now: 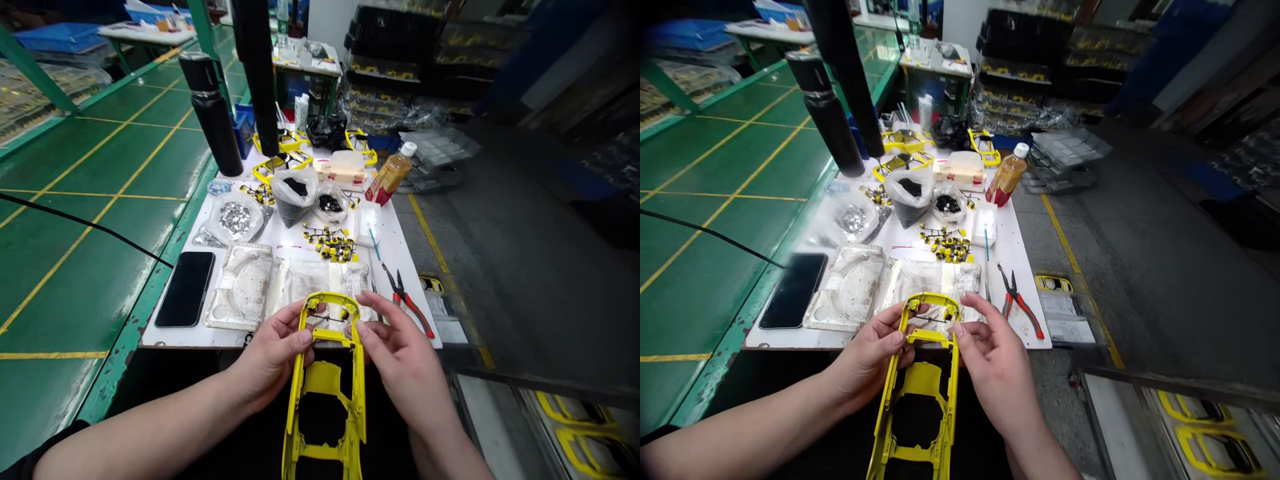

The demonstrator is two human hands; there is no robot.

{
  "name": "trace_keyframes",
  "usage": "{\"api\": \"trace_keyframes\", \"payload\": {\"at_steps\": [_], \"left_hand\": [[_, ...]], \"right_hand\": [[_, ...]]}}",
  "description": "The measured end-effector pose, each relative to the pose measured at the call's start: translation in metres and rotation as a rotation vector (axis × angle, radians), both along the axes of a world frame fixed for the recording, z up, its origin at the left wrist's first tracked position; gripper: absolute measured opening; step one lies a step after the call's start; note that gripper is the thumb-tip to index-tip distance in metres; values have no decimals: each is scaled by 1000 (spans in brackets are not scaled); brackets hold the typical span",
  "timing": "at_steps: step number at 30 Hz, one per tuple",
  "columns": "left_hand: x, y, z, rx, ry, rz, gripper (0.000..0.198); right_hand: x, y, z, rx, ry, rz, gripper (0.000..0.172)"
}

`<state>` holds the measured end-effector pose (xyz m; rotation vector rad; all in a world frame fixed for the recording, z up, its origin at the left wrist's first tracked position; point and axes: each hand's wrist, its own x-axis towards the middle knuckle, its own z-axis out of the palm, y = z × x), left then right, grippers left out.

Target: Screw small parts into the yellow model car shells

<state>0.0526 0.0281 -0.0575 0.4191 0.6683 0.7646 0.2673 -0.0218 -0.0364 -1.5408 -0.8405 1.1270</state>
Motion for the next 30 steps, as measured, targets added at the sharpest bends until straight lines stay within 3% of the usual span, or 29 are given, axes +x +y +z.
{"api": "trace_keyframes", "payload": {"at_steps": [3, 6, 10, 14, 18, 23, 30], "left_hand": [[2, -2, -9, -6, 9, 17, 60], [4, -3, -16, 10, 10, 22, 64], [7, -4, -22, 10, 12, 41, 66], [9, -5, -24, 59, -32, 58, 61], [10, -4, -25, 103, -72, 65, 58], [12, -3, -32, 131, -82, 69, 58], [16, -2, -40, 154, -108, 87, 59]], "right_hand": [[16, 16, 20, 143, -479, 38, 40], [23, 56, 43, 276, -752, 117, 28], [5, 147, 66, 238, -991, 344, 18], [-29, 251, 73, 191, -1087, 435, 6], [-54, 321, 65, 135, -1080, 512, 28], [-63, 350, 54, 46, -1166, 615, 27], [-51, 350, 48, 19, -1327, 671, 25]]}}
